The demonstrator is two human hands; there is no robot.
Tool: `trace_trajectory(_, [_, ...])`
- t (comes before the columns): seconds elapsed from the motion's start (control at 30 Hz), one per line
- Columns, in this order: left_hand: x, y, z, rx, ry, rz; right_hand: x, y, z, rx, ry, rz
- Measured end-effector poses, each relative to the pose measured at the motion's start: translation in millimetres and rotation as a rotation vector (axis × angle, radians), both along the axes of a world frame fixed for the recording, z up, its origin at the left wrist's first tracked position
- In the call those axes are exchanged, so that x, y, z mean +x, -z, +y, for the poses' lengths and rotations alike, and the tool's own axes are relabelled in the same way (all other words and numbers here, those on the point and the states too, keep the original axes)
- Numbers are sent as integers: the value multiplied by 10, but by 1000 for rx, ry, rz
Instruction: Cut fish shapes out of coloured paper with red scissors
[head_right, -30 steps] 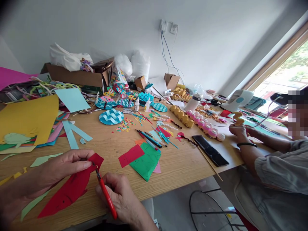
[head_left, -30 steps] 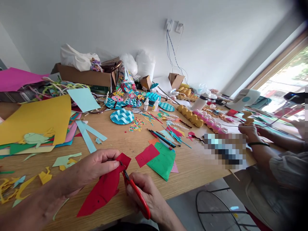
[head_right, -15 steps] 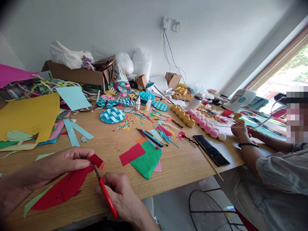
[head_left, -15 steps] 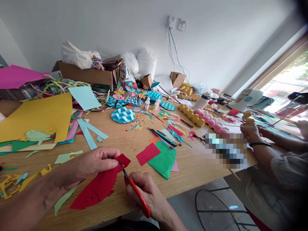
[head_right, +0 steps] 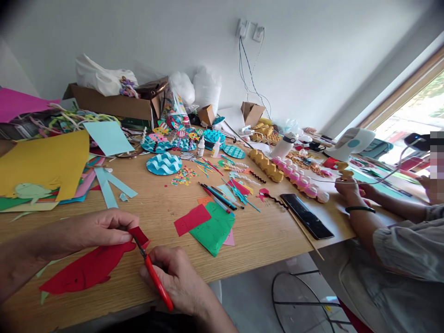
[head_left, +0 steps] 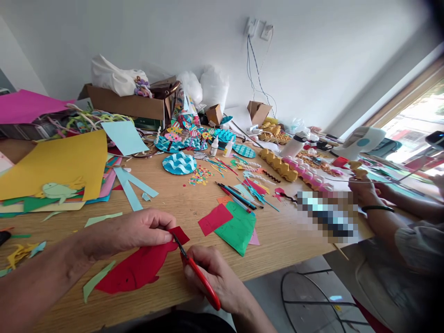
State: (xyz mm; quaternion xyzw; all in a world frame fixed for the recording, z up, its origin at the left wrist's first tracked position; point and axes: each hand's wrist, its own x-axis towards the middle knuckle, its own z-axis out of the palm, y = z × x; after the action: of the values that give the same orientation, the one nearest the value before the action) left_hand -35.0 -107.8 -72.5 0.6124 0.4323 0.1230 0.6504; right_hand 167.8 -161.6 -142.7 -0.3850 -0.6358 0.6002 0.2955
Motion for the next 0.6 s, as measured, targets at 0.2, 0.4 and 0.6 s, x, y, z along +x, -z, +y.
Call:
trace_trajectory(0.2, [-64,40,85,62,104,58,25,-3,9,56,-37,-50])
trace_trajectory(0.4, [-76,-6,154,76,184,114,55,-18,28,85,-64,-64])
trace_trajectory(0.6, [-118,-97,225,-52,157,74,30,-24,33,38,-42,-32])
